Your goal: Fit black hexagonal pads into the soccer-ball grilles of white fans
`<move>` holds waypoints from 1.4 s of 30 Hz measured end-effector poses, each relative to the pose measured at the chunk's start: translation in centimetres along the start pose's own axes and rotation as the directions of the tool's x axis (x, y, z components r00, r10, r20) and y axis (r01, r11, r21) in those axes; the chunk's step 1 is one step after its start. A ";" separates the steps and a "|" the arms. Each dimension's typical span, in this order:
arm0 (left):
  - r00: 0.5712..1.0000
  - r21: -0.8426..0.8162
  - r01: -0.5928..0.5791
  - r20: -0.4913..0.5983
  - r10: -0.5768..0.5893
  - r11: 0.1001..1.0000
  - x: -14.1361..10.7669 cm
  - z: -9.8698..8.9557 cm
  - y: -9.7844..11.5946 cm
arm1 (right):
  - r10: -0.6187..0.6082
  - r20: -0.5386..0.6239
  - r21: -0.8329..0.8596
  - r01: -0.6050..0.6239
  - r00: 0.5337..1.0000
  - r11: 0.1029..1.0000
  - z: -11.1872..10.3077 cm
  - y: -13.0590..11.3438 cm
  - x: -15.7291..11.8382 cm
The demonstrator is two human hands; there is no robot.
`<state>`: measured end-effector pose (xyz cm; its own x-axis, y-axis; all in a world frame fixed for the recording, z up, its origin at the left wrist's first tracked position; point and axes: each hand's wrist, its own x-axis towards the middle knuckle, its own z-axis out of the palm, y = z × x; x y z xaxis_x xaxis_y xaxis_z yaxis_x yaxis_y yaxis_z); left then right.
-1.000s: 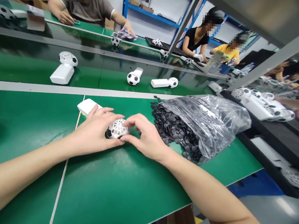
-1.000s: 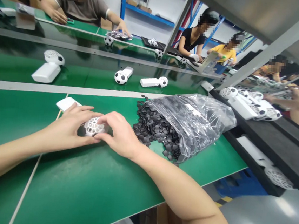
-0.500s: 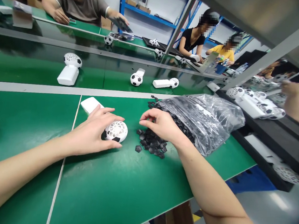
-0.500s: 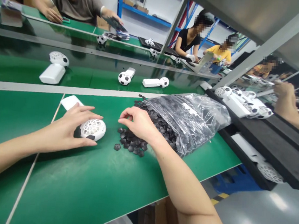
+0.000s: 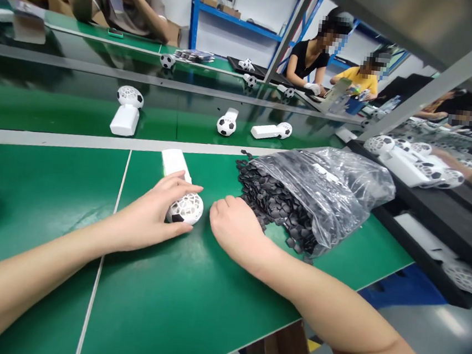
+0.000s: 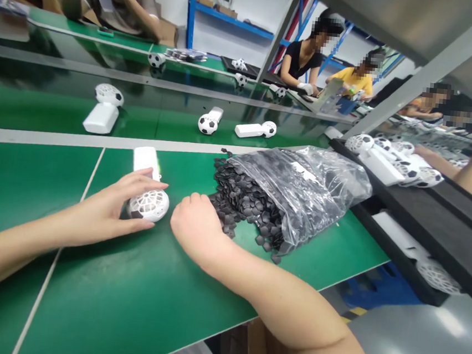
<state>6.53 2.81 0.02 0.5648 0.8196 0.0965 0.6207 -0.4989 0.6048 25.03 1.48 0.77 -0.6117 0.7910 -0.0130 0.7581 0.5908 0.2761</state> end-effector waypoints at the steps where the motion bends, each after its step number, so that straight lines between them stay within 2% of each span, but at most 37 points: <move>1: 1.000 -0.026 -0.006 0.029 0.007 1.000 0.0 -0.2 -0.1 | 0.007 -0.004 0.000 -0.007 1.000 1.000 0.1 -0.1 0.0; 5: 0.994 -0.072 -0.023 0.102 0.030 0.997 0.1 -1.0 -0.5 | 0.090 -0.026 0.087 -0.087 0.996 0.992 0.4 1.4 0.2; 8: 0.991 -0.075 -0.037 0.122 0.046 0.997 0.1 -1.1 -0.6 | 0.144 -0.134 0.346 -0.090 0.981 0.934 0.4 3.0 0.1; 11: 0.992 -0.072 -0.037 0.120 0.045 0.997 0.1 -1.0 -0.6 | 0.171 -0.265 0.677 0.057 0.949 0.734 -0.2 3.5 -0.2; 13: 0.994 -0.066 -0.035 0.099 0.041 0.997 0.2 -0.8 -0.6 | 0.186 -0.338 0.777 0.162 0.923 0.608 -0.7 3.1 -0.4; 15: 0.996 -0.058 -0.033 0.077 0.038 0.998 0.2 -0.6 -0.6 | 0.196 -0.382 0.806 0.222 0.903 0.549 -1.0 2.6 -0.6; 17: 0.998 -0.051 -0.025 0.059 0.028 0.998 0.2 -0.4 -0.5 | 0.203 -0.357 0.844 0.221 0.912 0.489 -1.0 2.1 -0.6; 20: 0.999 -0.048 -0.004 0.036 0.006 0.999 0.3 -0.3 -0.3 | 0.161 -0.242 0.920 0.173 0.957 0.352 -0.5 1.6 -0.4; 23: 1.000 -0.052 0.004 0.019 -0.003 0.999 0.3 -0.2 -0.2 | 0.130 -0.221 0.926 0.166 0.967 0.339 0.1 1.3 0.0; 26: 1.000 -0.072 0.004 0.005 -0.004 0.997 0.3 -0.1 -0.1 | 0.167 -0.234 0.933 0.172 0.958 0.316 0.5 1.2 0.3; 29: 1.000 -0.102 -0.006 -0.010 0.005 0.995 0.3 0.1 -0.1 | 0.196 -0.159 0.974 0.121 0.968 0.193 0.9 1.3 0.6; 31: 1.000 -0.114 -0.008 -0.018 0.006 0.993 0.3 0.2 0.0 | 0.179 -0.071 0.995 0.055 0.981 0.089 1.3 1.3 0.8; 33: 1.000 -0.112 -0.006 -0.023 0.004 0.994 0.4 0.3 0.0 | 0.151 -0.008 1.000 0.005 0.988 0.021 1.6 1.3 1.1; 36: 1.000 -0.104 -0.020 -0.023 0.017 0.994 0.4 0.3 0.1 | 0.143 0.011 1.000 -0.012 0.990 0.006 1.9 1.5 1.3; 38: 0.999 -0.107 -0.029 -0.023 0.027 0.994 0.5 0.3 0.1 | 0.141 0.021 0.998 -0.029 0.990 0.053 1.6 1.9 1.3; 40: 1.000 -0.108 -0.021 -0.014 0.019 0.994 0.5 0.1 0.2 | 0.089 0.059 0.981 -0.074 0.994 0.178 1.1 2.6 1.0; 42: 1.000 -0.094 -0.001 0.003 0.001 0.996 0.5 0.0 0.2 | -0.012 0.119 0.927 -0.107 0.993 0.359 0.3 3.3 0.4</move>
<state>6.97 3.14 0.24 0.5672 0.8181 0.0952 0.5659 -0.4711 0.6766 27.35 3.82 1.36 -0.5892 0.7973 -0.1308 0.5472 0.2746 -0.7907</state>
